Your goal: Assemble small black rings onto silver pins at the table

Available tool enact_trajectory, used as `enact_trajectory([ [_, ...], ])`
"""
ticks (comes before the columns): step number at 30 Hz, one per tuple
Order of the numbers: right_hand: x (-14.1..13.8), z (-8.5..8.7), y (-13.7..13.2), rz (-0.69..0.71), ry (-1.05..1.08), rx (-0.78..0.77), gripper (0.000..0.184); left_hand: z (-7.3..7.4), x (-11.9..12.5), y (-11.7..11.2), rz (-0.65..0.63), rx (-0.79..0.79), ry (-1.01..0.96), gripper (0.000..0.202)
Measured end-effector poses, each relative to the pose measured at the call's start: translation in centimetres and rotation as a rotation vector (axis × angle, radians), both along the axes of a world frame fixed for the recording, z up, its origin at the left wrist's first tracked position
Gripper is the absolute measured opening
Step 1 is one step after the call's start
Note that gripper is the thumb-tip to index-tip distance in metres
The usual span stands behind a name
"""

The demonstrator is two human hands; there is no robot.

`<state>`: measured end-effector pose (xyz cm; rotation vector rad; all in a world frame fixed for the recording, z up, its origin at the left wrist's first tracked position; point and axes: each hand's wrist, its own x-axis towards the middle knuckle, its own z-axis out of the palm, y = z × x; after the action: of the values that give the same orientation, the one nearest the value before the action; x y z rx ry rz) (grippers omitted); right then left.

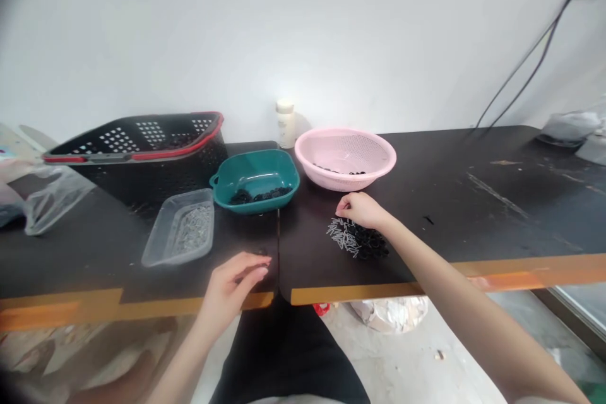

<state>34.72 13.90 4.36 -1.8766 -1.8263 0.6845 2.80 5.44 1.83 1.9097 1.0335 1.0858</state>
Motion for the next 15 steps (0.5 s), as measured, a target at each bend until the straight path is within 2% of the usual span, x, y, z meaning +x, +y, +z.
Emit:
enact_trajectory([
  [2,-1.6,0.6,-1.0,0.016,0.063,0.018,0.014,-0.8,-0.1,0.0,0.065,-0.060,-0.164,0.015],
  [5,-5.5,1.4,-3.3,0.101,0.232,-0.001,0.030,-1.4,-0.1,-0.1,0.158,-0.155,-0.393,0.030],
  [7,-8.7,1.7,-4.9,0.197,0.473,-0.038,0.029,-1.6,-0.2,-0.4,0.202,-0.167,-0.474,0.028],
  [9,-11.5,1.8,-6.1,0.312,0.618,-0.036,0.022,-1.6,-0.2,-0.6,0.219,-0.157,-0.478,0.021],
  [11,-13.5,1.7,-6.9,0.388,0.661,-0.015,0.016,-1.5,-0.3,-0.7,0.223,-0.142,-0.456,0.015],
  [15,-14.9,1.9,-7.3,0.431,0.530,0.075,0.007,-1.5,-0.5,-0.8,0.217,-0.087,-0.397,0.008],
])
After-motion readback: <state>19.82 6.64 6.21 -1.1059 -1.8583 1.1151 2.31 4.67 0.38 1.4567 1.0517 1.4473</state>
